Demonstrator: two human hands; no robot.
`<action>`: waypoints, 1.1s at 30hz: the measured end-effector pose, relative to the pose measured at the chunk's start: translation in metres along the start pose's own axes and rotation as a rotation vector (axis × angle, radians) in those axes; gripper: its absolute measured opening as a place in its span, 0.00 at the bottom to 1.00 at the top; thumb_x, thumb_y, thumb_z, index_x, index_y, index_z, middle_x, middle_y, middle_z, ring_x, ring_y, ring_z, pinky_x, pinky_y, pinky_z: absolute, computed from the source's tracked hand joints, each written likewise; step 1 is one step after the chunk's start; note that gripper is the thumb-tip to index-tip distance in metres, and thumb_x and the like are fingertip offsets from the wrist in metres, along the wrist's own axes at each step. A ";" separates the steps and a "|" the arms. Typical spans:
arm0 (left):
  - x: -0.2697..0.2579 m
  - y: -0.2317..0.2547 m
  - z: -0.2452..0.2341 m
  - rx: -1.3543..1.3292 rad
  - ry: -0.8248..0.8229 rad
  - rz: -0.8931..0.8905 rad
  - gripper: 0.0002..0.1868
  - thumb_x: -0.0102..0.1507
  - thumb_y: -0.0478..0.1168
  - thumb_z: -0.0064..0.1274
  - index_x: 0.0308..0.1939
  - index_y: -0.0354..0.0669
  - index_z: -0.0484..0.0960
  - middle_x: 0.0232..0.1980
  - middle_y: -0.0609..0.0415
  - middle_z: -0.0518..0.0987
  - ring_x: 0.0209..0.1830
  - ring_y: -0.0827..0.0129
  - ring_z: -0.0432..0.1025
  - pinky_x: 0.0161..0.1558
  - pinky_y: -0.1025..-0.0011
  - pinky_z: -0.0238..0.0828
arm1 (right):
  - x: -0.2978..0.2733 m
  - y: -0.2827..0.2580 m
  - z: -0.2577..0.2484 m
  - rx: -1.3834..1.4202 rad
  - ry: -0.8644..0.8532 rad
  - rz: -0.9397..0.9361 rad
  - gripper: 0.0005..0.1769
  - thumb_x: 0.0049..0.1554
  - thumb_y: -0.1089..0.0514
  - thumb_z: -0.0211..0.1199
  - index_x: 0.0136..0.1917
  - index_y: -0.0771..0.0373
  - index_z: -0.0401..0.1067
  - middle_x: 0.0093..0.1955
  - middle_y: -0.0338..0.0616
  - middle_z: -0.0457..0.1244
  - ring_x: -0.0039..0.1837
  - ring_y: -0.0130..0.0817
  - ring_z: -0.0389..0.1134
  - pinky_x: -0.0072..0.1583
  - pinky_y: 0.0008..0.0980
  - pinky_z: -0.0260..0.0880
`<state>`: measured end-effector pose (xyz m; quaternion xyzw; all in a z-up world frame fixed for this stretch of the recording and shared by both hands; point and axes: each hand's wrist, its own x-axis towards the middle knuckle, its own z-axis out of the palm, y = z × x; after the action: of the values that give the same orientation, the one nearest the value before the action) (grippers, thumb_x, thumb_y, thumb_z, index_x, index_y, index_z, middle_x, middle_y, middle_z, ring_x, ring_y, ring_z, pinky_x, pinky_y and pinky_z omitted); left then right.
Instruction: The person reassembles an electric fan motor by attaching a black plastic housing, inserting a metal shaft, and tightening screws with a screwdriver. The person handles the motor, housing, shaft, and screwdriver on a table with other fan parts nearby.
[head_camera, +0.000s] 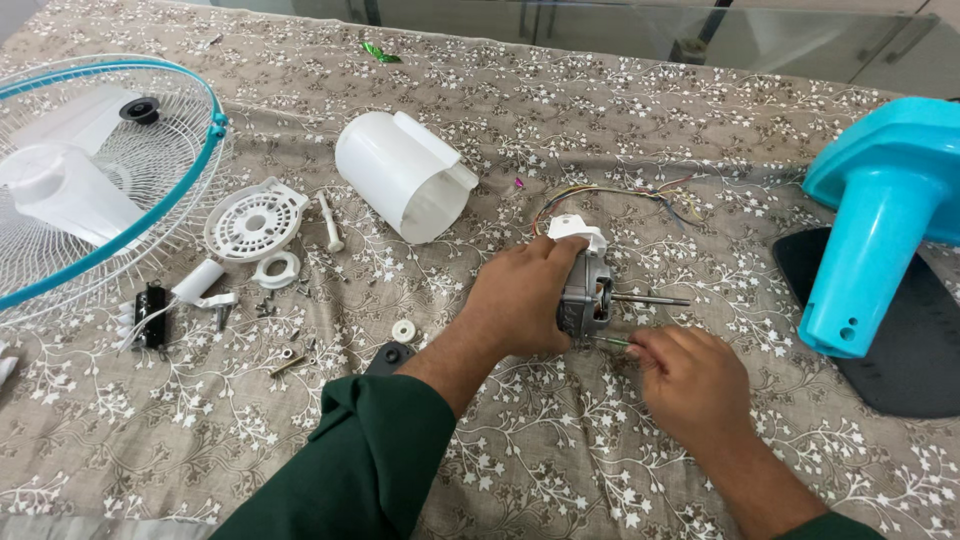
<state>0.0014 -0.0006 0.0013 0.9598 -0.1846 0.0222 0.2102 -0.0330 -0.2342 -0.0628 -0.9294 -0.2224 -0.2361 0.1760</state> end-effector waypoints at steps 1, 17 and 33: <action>0.000 0.000 0.000 0.003 0.005 0.000 0.60 0.37 0.46 0.77 0.70 0.46 0.62 0.57 0.43 0.76 0.60 0.49 0.72 0.62 0.58 0.67 | 0.000 0.000 0.001 0.012 -0.033 0.044 0.10 0.56 0.50 0.65 0.44 0.56 0.79 0.39 0.40 0.70 0.41 0.43 0.71 0.43 0.44 0.70; -0.001 -0.002 0.002 -0.026 0.035 0.012 0.60 0.36 0.46 0.77 0.69 0.44 0.63 0.56 0.42 0.76 0.59 0.47 0.72 0.60 0.57 0.68 | -0.003 0.007 0.000 0.228 -0.124 0.096 0.12 0.51 0.55 0.69 0.46 0.62 0.72 0.43 0.45 0.66 0.40 0.40 0.71 0.42 0.38 0.72; -0.001 -0.003 0.006 -0.012 0.045 0.008 0.59 0.37 0.45 0.76 0.70 0.45 0.63 0.55 0.42 0.77 0.58 0.48 0.73 0.60 0.57 0.68 | 0.004 0.010 0.009 -0.044 -0.351 0.224 0.14 0.61 0.46 0.56 0.43 0.54 0.77 0.37 0.43 0.70 0.41 0.51 0.72 0.44 0.50 0.71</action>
<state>0.0012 -0.0004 -0.0049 0.9570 -0.1837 0.0433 0.2201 -0.0220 -0.2373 -0.0700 -0.9789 -0.1397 -0.0544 0.1391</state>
